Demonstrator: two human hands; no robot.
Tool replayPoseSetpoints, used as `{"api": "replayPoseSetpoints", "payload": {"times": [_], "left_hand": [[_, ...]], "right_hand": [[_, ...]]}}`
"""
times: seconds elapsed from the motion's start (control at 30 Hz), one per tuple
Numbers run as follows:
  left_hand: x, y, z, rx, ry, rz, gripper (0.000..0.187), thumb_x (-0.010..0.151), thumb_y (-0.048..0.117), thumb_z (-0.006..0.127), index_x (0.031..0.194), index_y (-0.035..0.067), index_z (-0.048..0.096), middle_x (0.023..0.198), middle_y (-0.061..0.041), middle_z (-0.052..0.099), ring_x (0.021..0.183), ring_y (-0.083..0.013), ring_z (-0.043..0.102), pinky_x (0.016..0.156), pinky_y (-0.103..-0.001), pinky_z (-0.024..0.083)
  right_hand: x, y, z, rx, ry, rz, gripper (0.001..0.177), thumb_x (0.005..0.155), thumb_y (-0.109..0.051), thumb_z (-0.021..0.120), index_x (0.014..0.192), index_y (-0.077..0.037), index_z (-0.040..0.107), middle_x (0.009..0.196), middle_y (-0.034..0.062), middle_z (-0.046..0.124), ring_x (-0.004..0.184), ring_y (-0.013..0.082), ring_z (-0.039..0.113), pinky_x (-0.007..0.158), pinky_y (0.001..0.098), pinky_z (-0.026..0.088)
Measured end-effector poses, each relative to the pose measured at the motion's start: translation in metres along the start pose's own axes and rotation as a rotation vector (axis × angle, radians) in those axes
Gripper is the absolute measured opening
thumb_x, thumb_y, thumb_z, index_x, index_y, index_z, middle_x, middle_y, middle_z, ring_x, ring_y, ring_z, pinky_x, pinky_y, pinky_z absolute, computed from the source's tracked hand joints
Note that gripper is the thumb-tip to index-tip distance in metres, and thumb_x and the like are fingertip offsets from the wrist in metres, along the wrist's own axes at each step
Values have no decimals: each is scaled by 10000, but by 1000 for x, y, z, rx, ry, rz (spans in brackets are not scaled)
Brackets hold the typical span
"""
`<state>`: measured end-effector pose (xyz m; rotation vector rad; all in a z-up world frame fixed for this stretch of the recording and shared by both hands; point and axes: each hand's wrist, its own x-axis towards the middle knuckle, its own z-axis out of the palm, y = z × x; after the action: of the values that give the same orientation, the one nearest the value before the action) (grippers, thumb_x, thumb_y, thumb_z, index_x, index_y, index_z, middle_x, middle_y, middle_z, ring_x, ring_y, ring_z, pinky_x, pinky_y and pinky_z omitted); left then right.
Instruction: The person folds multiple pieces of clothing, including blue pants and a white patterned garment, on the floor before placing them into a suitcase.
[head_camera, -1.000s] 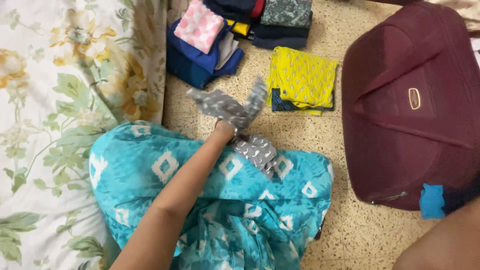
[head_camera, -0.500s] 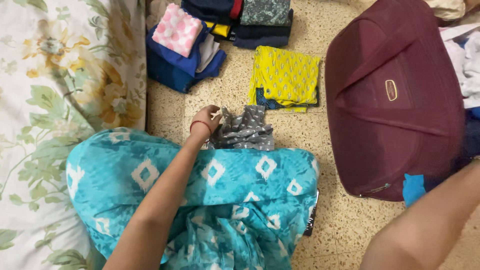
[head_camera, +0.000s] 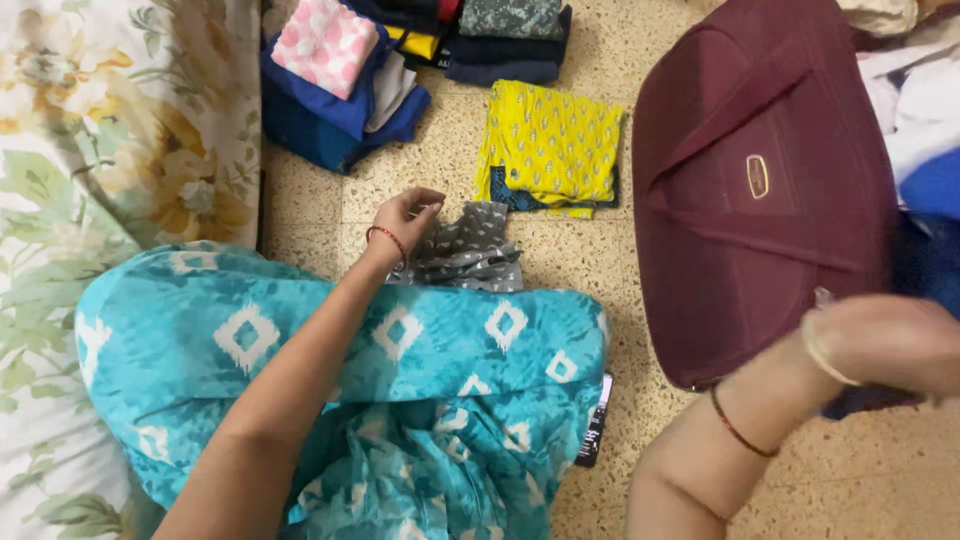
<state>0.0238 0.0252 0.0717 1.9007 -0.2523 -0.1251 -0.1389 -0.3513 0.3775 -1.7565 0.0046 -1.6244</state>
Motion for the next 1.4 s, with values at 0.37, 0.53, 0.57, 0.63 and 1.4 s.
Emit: {"api": "replayPoseSetpoints", "payload": {"times": [0.37, 0.53, 0.57, 0.63, 1.4], "left_hand": [[16, 25, -42, -1095, -232, -273, 871, 862, 728, 448, 1399, 51, 556, 1274, -151, 696, 1153, -262, 684, 1008, -418, 561], [12, -39, -45, -410, -230, -407, 599, 941, 426, 695, 1406, 59, 604, 1244, -53, 681, 1100, -164, 621, 916, -303, 515], [11, -49, -38, -424, -260, -448, 557, 942, 353, 711, 1403, 60, 606, 1213, -51, 682, 1064, -164, 615, 883, -299, 518], [11, -57, -33, -444, -320, -429, 543, 925, 192, 711, 1441, 70, 597, 1148, -65, 659, 995, -177, 586, 830, -297, 498], [28, 260, -134, -482, -648, 443, 808, 797, -139, 597, 1546, 28, 343, 1407, -5, 578, 1186, -75, 647, 1060, -245, 536]], "right_hand": [[-211, -76, 133, 280, -1422, 51, 613, 778, -94, 675, 1381, -58, 572, 1247, 175, 657, 1161, 393, 619, 1021, 455, 478], [-224, -49, 112, 302, -1581, 116, 698, 876, -316, 777, 1473, -61, 521, 1323, 175, 647, 1189, 350, 638, 1021, 435, 494], [-214, -40, 107, 313, -1521, 250, 629, 892, -289, 768, 1438, -64, 551, 1339, 154, 659, 1160, 300, 669, 995, 402, 523], [-185, -17, 94, 258, -1351, 402, 481, 920, -221, 753, 1353, -53, 625, 1310, 127, 702, 1111, 221, 709, 953, 344, 562], [-132, 12, 154, 470, -1009, 614, 272, 976, -25, 703, 1247, -4, 706, 1149, 51, 737, 1029, 131, 670, 954, 277, 534]]}}
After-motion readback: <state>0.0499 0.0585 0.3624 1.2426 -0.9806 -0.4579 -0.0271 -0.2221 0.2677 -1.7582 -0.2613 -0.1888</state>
